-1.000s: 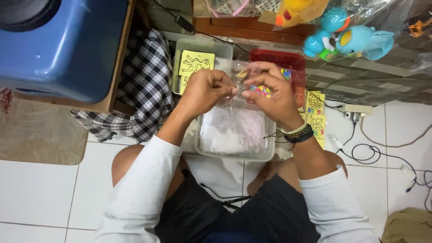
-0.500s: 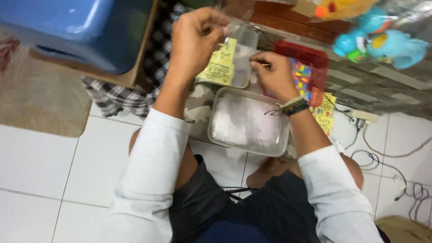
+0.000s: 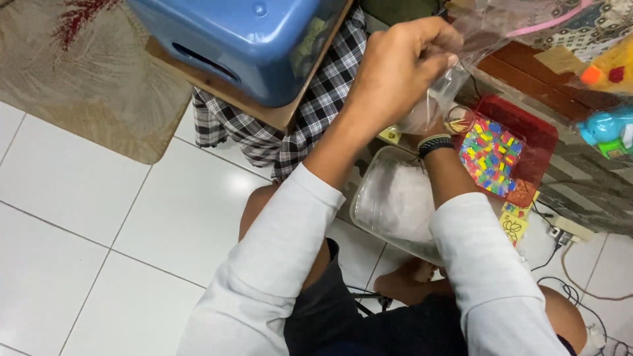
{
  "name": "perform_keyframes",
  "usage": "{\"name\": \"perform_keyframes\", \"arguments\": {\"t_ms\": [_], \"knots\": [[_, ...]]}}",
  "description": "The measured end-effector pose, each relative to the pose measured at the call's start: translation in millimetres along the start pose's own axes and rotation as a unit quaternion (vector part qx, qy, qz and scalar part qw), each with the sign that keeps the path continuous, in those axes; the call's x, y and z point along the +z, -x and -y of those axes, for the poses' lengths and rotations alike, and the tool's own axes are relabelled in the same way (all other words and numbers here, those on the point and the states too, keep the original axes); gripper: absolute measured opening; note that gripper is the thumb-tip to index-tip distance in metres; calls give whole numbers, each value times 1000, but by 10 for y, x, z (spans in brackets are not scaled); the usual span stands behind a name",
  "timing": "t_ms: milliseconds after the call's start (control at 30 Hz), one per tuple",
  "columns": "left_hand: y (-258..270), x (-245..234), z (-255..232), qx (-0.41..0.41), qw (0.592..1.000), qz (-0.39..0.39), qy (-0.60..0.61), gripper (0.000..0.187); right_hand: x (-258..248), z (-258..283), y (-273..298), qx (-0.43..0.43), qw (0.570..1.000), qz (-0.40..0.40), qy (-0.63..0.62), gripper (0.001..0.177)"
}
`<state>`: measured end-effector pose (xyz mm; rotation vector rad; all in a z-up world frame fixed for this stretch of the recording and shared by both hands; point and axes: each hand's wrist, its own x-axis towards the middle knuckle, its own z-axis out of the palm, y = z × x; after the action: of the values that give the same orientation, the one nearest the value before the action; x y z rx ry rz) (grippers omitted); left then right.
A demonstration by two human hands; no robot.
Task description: The person packs small toy sets into clear plastic bags by hand, including a printed yellow card and several small colorful plastic blocks in each bag.
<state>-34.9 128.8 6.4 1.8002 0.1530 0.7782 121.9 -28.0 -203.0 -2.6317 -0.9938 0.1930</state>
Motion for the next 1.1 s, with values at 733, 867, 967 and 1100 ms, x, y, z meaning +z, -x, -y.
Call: {"name": "perform_keyframes", "arguments": {"t_ms": [733, 867, 967, 1100], "knots": [[-14, 148, 22, 0, 983, 111, 144, 13, -1738, 226, 1422, -155, 961, -223, -61, 18], [57, 313, -29, -27, 987, 138, 82, 15, -1984, -82, 1600, -11, 925, -231, -302, 46], [74, 474, -75, -59, 981, 168, 74, 15, -2267, -263, 1703, -21, 866, -283, -412, 61], [156, 704, -107, -93, 960, 244, 99, 14, -2433, -343, 1858, -70, 776, -355, -517, 39]]}}
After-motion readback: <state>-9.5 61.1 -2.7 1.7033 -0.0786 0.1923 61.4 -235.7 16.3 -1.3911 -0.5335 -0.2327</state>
